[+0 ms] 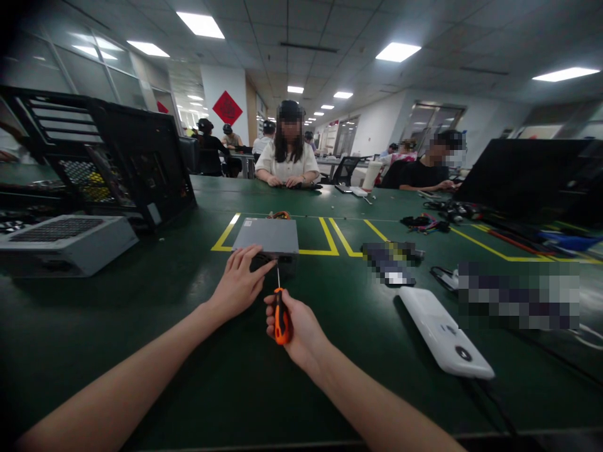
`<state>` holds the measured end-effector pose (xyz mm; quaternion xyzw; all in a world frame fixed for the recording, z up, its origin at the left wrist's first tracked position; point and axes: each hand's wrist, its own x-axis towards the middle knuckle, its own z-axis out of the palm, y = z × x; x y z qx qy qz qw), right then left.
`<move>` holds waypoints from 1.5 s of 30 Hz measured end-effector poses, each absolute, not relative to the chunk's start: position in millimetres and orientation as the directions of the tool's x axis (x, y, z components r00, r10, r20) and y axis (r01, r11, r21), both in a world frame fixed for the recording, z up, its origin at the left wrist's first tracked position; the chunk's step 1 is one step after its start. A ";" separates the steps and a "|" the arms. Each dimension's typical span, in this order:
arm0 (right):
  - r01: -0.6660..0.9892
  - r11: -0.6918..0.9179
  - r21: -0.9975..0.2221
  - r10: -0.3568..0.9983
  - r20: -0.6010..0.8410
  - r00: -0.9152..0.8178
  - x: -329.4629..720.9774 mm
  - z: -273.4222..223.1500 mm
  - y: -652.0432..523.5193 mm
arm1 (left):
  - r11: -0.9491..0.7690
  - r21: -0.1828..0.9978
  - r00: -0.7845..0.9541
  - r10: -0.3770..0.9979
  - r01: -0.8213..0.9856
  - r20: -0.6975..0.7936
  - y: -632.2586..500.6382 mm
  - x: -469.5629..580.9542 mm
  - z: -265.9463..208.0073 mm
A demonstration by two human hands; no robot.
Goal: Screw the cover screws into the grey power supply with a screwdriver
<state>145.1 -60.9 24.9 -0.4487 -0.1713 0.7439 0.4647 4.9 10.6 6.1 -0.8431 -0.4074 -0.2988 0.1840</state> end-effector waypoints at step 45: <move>-0.554 -0.512 -0.656 0.842 -0.510 -0.175 148.0 24.3 -59.7 | -0.597 -0.071 0.495 0.586 0.799 0.641 10.7 3.3 6.6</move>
